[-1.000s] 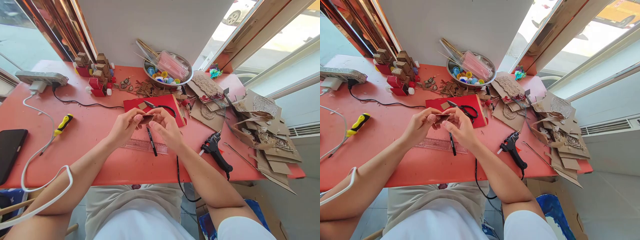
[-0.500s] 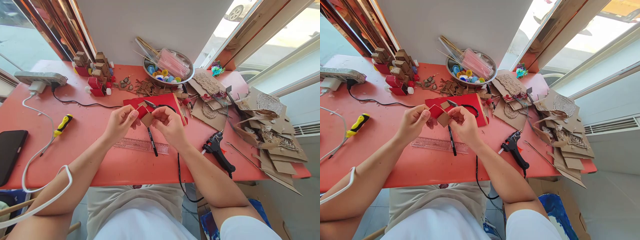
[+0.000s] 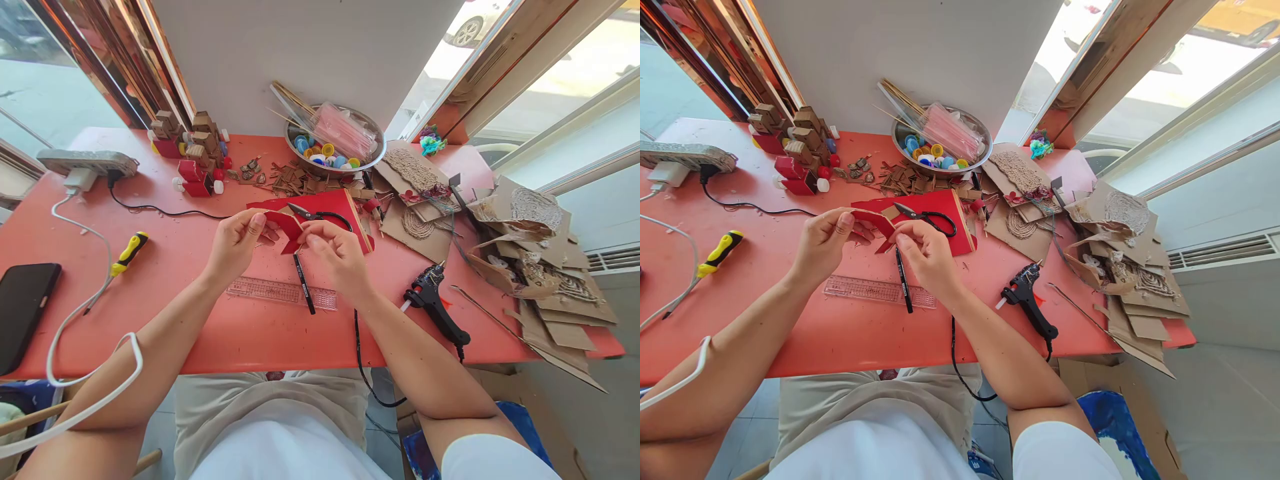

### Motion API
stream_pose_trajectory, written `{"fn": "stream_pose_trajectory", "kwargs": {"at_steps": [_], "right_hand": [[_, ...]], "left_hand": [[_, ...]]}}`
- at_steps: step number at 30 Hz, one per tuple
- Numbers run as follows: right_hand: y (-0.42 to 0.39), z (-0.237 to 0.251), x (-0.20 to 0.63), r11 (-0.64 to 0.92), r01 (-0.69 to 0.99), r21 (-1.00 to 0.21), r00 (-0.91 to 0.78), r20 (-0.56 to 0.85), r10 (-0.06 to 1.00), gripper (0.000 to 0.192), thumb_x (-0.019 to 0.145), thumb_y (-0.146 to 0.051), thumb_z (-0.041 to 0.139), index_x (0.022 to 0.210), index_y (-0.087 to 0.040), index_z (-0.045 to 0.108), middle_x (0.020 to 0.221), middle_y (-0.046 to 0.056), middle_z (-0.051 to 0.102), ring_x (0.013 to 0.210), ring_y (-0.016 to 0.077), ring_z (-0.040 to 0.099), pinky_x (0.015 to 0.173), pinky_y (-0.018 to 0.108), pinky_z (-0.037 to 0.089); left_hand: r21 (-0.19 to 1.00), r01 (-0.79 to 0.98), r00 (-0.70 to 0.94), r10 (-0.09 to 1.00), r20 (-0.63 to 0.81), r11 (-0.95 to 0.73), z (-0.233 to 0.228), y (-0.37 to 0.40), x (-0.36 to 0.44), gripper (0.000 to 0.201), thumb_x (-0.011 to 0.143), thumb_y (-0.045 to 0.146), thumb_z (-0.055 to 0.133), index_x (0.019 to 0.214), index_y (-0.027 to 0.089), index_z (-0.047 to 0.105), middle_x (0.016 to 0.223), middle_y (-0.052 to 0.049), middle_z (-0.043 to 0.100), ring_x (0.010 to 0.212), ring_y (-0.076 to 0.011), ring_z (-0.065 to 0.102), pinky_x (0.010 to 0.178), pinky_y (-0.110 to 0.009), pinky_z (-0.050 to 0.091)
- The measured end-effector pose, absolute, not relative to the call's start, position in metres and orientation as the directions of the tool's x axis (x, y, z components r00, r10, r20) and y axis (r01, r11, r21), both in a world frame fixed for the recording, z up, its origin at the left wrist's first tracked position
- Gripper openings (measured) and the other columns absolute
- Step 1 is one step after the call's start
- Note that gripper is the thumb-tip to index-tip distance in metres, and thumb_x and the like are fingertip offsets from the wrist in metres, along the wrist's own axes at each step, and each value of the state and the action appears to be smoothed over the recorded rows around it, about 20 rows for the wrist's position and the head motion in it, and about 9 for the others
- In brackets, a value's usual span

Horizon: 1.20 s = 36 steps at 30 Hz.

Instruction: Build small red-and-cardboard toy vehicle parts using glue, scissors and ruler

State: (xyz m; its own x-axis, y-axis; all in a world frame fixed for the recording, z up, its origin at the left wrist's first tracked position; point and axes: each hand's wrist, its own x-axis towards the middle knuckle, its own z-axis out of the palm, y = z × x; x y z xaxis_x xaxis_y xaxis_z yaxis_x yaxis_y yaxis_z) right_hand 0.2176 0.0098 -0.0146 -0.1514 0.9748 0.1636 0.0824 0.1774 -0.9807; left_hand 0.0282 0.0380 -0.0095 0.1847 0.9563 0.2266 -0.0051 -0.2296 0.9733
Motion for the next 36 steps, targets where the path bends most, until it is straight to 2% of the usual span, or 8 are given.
{"fn": "stream_pose_trajectory", "kwargs": {"at_steps": [3,6,12,17,23,27,31,36], "right_hand": [[0.009,-0.016,0.216,0.108,0.061,-0.992,-0.134,0.099,0.986,0.042,0.083,-0.061,0.077,0.084,-0.026,0.054,0.089,0.003,0.073,0.084,0.0188,0.071,0.079,0.034,0.061],[0.009,-0.018,0.216,0.062,0.033,-0.998,-0.139,0.057,0.989,0.053,0.076,-0.058,0.087,0.089,-0.028,0.046,0.088,0.001,0.076,0.082,0.0184,0.074,0.079,0.035,0.062],[0.007,-0.018,0.218,0.126,0.112,-0.986,-0.14,0.11,0.984,0.032,0.082,-0.038,0.08,0.104,-0.026,0.06,0.098,0.004,0.083,0.09,0.022,0.079,0.089,0.04,0.062],[0.008,-0.021,0.216,0.108,0.213,-0.971,-0.22,0.06,0.974,0.009,0.086,-0.031,0.075,0.088,-0.022,0.076,0.086,0.004,0.081,0.079,0.0205,0.076,0.074,0.033,0.06],[0.006,-0.018,0.215,0.143,0.284,-0.948,-0.164,0.099,0.981,0.012,0.086,-0.029,0.067,0.081,-0.021,0.074,0.073,0.0,0.075,0.063,0.0142,0.063,0.06,0.026,0.049],[0.006,-0.014,0.215,0.145,0.335,-0.931,-0.112,0.113,0.987,0.013,0.086,-0.029,0.062,0.079,-0.021,0.069,0.069,-0.001,0.07,0.059,0.0121,0.056,0.057,0.025,0.044],[0.008,-0.014,0.217,0.151,0.365,-0.919,-0.06,0.139,0.989,0.014,0.088,-0.032,0.064,0.077,-0.022,0.065,0.065,-0.002,0.065,0.059,0.0119,0.054,0.058,0.025,0.044],[0.013,-0.018,0.219,0.129,0.211,-0.969,-0.078,0.115,0.99,0.034,0.088,-0.056,0.069,0.081,-0.024,0.061,0.066,-0.002,0.065,0.059,0.013,0.059,0.057,0.027,0.047]], "left_hand": [[0.969,0.002,0.165,0.956,0.243,-0.247,-0.011,0.035,0.03,0.065,0.08,0.085,0.07,0.072,0.02,0.068,0.068,-0.005,0.07,0.063,-0.0199,0.071,0.059,-0.032,0.064],[0.959,0.032,0.143,0.951,0.275,-0.282,-0.011,0.034,0.03,0.066,0.081,0.086,0.067,0.067,0.021,0.064,0.064,-0.004,0.067,0.058,-0.0173,0.067,0.056,-0.029,0.06],[0.967,0.024,0.112,0.962,0.249,-0.253,-0.01,0.036,0.028,0.069,0.081,0.084,0.07,0.058,0.021,0.053,0.06,-0.003,0.063,0.051,-0.013,0.059,0.049,-0.025,0.053],[0.98,-0.015,0.105,0.974,0.199,-0.198,-0.012,0.037,0.028,0.07,0.075,0.087,0.072,0.06,0.021,0.055,0.061,-0.002,0.063,0.051,-0.013,0.058,0.049,-0.027,0.057],[0.961,0.01,0.151,0.951,0.271,-0.276,-0.011,0.038,0.026,0.067,0.082,0.081,0.071,0.06,0.019,0.06,0.056,0.001,0.056,0.05,-0.0097,0.054,0.048,-0.022,0.055],[0.925,0.007,0.184,0.91,0.372,-0.38,-0.012,0.037,0.024,0.056,0.088,0.074,0.071,0.076,0.019,0.075,0.076,-0.004,0.069,0.058,-0.0103,0.062,0.047,-0.019,0.056],[0.917,-0.01,0.271,0.882,0.385,-0.398,-0.013,0.034,0.022,0.048,0.095,0.066,0.068,0.096,0.021,0.083,0.1,-0.01,0.079,0.067,-0.0132,0.071,0.05,-0.021,0.06],[0.851,0.076,0.4,0.798,0.451,-0.52,-0.013,0.033,0.018,0.025,0.098,0.042,0.07,0.107,0.024,0.084,0.115,-0.012,0.08,0.096,-0.0195,0.078,0.074,-0.027,0.068]]}}
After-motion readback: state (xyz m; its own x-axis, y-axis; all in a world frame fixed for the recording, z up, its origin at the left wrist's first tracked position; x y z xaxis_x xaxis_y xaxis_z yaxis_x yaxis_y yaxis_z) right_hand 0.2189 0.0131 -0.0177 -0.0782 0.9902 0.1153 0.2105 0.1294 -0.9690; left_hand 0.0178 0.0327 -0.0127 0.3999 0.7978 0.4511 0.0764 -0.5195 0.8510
